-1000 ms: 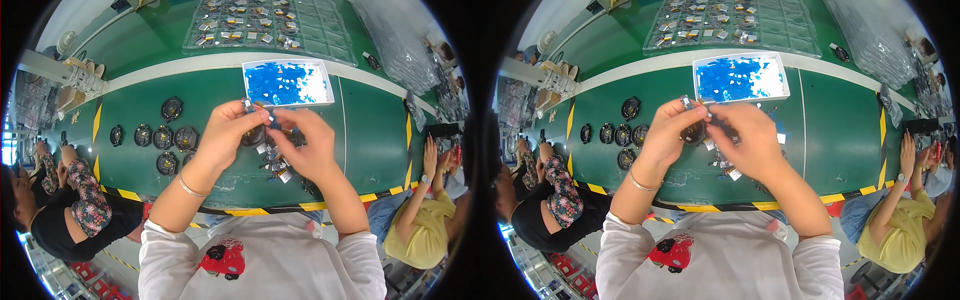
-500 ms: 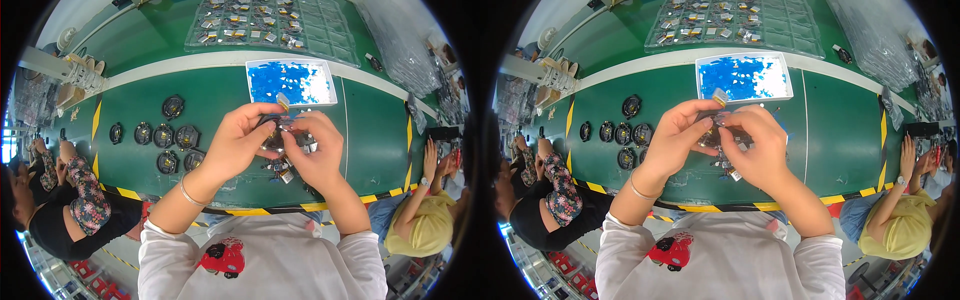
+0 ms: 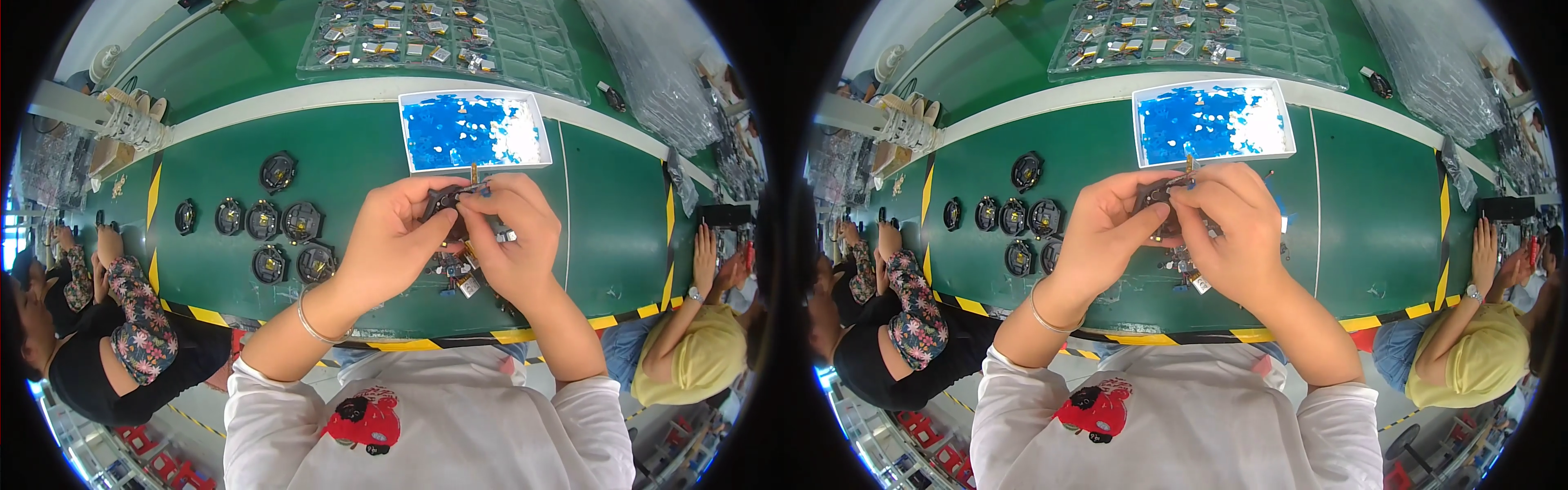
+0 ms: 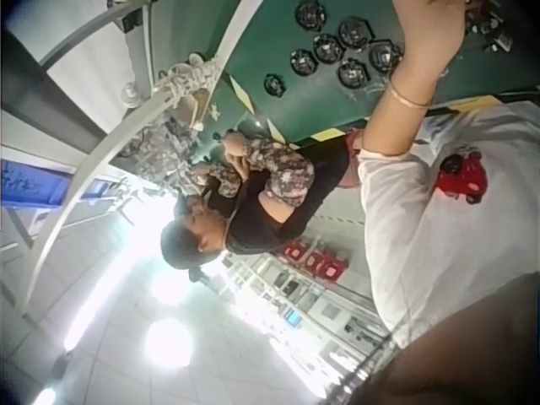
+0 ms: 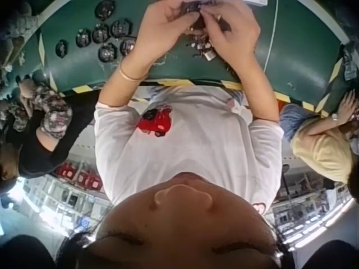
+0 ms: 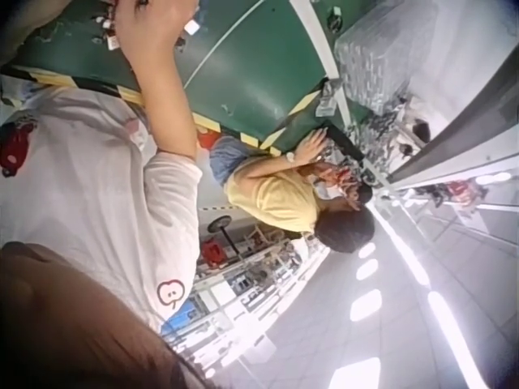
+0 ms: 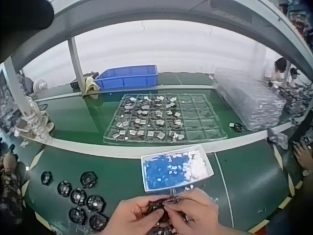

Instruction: The person assembles internal components into smartwatch housings by hand, inserting lithium batteries, circuit boards, wiring, and connectors into each case.

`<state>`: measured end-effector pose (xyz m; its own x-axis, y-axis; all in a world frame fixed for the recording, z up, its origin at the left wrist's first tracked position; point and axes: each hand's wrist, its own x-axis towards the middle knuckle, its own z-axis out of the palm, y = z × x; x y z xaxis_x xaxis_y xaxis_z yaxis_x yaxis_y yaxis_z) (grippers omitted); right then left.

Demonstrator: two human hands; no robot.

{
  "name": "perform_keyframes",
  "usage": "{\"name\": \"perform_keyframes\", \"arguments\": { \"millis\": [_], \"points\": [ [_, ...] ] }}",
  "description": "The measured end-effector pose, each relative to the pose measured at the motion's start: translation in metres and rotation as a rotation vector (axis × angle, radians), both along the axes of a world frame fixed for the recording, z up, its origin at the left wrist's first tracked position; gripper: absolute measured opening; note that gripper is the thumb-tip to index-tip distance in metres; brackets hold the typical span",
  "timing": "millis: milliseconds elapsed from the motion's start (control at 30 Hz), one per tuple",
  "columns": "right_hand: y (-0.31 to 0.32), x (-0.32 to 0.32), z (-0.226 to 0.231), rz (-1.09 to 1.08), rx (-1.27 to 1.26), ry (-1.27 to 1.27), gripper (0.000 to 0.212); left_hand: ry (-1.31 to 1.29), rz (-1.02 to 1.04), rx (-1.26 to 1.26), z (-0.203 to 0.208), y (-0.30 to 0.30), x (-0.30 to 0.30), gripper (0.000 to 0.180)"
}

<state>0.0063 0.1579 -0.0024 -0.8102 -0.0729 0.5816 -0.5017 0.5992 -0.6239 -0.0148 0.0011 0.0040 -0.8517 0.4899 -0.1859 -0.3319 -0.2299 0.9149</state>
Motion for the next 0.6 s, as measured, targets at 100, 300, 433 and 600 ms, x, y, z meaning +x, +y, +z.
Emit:
{"name": "perform_keyframes", "arguments": {
  "millis": [100,300,433,600],
  "points": [
    [0.0,-0.001,0.0,0.003,0.004,-0.008,0.013,0.001,-0.01,0.008,0.0,0.0,0.0,0.031],
    [0.002,0.001,0.001,0.008,-0.029,-0.04,0.017,-0.06,0.024,0.014,0.001,-0.002,-0.009,0.023],
    [0.013,-0.002,-0.002,0.117,-0.422,-0.346,0.024,-0.268,-0.005,0.111,-0.008,-0.008,-0.018,0.014],
    [0.008,-0.007,0.005,0.127,-0.554,-0.433,0.022,-0.18,-0.076,0.12,-0.011,-0.003,-0.015,0.012]
  ]
}}
